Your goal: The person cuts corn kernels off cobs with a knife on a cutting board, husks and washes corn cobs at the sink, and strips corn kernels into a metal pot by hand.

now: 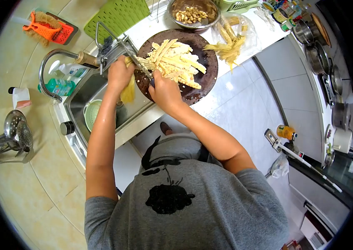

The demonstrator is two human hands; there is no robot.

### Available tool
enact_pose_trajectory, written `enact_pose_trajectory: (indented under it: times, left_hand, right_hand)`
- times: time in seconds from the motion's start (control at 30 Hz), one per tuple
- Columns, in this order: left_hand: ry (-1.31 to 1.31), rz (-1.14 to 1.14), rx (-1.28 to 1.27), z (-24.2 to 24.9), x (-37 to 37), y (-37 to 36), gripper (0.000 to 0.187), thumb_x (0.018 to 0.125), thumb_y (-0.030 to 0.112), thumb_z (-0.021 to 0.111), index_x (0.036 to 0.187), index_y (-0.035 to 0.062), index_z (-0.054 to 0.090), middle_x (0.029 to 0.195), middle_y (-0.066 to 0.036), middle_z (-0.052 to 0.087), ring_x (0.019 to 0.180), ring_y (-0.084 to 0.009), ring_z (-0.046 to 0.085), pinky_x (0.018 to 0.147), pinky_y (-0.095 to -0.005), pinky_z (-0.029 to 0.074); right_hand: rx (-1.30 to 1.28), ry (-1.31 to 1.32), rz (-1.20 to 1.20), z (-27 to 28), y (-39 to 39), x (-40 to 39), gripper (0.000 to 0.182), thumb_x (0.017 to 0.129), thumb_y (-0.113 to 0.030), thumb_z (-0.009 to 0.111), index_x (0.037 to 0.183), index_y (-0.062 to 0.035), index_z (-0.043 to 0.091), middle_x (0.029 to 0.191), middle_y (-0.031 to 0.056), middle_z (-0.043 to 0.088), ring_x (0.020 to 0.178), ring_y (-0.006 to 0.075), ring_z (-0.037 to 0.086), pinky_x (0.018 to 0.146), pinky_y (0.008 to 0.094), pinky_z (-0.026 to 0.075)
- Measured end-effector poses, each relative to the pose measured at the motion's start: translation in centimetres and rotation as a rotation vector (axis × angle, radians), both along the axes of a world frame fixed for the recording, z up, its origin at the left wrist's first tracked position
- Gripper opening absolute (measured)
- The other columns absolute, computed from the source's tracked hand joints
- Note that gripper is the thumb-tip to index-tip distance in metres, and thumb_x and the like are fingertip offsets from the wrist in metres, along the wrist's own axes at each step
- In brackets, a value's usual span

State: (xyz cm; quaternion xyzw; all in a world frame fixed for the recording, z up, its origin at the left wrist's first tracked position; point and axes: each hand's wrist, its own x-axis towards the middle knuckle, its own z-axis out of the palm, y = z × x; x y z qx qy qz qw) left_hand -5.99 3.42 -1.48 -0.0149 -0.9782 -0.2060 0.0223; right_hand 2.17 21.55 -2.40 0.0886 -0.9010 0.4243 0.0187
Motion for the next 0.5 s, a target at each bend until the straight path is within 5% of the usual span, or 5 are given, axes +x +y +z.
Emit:
enact_pose_trajectory:
  times: [0.5]
  left_hand:
    - [0.017,0.067,0.049,0.5,2.0,2.9,0.027,0.083,0.021,0.059,0.096,-0.0027,0.055,0.085,-0.03,0.064,0.086,-0.0481,0.061,0.078,-0.0535,0.047]
  right_hand:
    - [0.091,0.071,0.015,0.3,-1.1,-4.0,0.026,0.078,-0.007,0.065,0.094,0.0041,0.049,0.069,0.0242,0.064,0.067,0.0413,0.065,0.063,0.0487,0.053]
